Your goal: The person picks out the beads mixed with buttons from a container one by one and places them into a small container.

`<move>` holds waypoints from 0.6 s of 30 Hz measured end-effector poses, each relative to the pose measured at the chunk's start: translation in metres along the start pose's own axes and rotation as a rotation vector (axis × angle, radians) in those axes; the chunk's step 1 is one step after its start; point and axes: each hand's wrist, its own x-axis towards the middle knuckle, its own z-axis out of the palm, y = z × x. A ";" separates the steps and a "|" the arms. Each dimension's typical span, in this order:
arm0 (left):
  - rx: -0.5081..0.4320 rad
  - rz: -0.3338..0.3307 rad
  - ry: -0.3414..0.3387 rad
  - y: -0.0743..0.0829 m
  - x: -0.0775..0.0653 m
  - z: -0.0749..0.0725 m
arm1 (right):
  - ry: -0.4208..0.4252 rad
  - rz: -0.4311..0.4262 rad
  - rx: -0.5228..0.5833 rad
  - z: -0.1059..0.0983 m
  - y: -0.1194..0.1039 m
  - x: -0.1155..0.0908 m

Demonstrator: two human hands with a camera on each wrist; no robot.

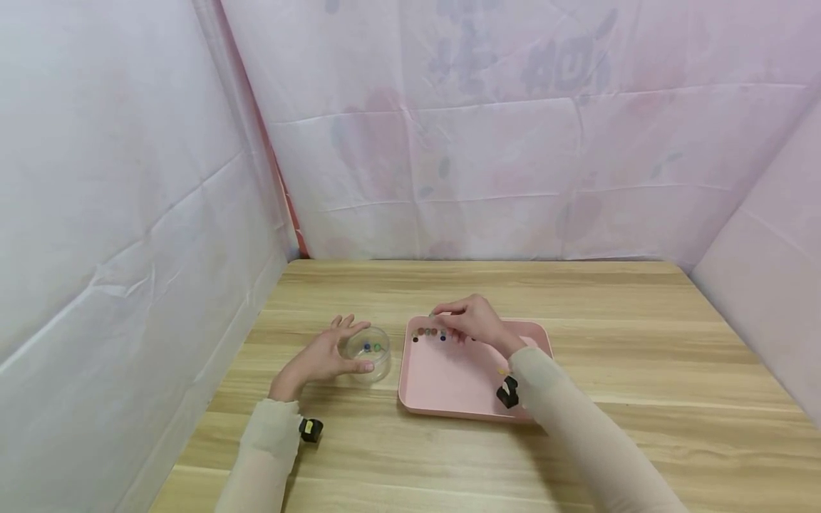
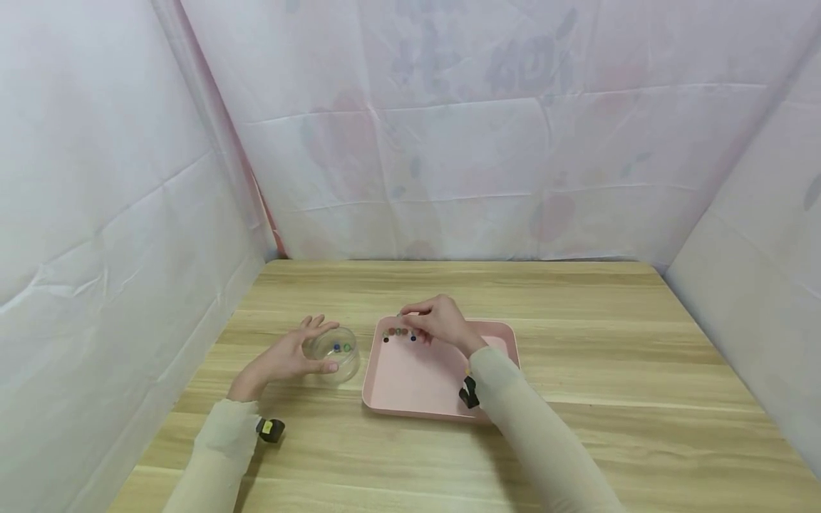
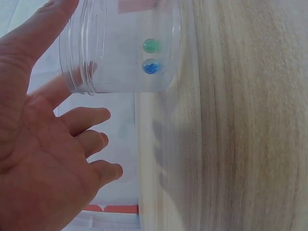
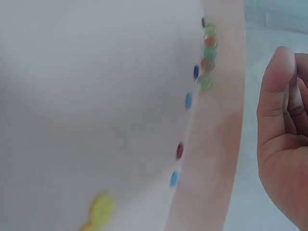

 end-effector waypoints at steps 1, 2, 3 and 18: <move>-0.003 -0.001 0.000 0.000 0.000 0.000 | -0.005 -0.007 0.009 0.002 -0.002 0.001; -0.002 0.002 0.002 0.000 0.000 0.000 | -0.011 -0.013 0.019 0.005 -0.005 0.003; -0.005 0.002 0.002 0.000 0.000 0.000 | -0.015 -0.018 0.025 0.007 -0.008 0.004; -0.004 -0.005 0.000 0.000 0.000 0.000 | -0.111 -0.076 0.085 0.050 -0.041 0.019</move>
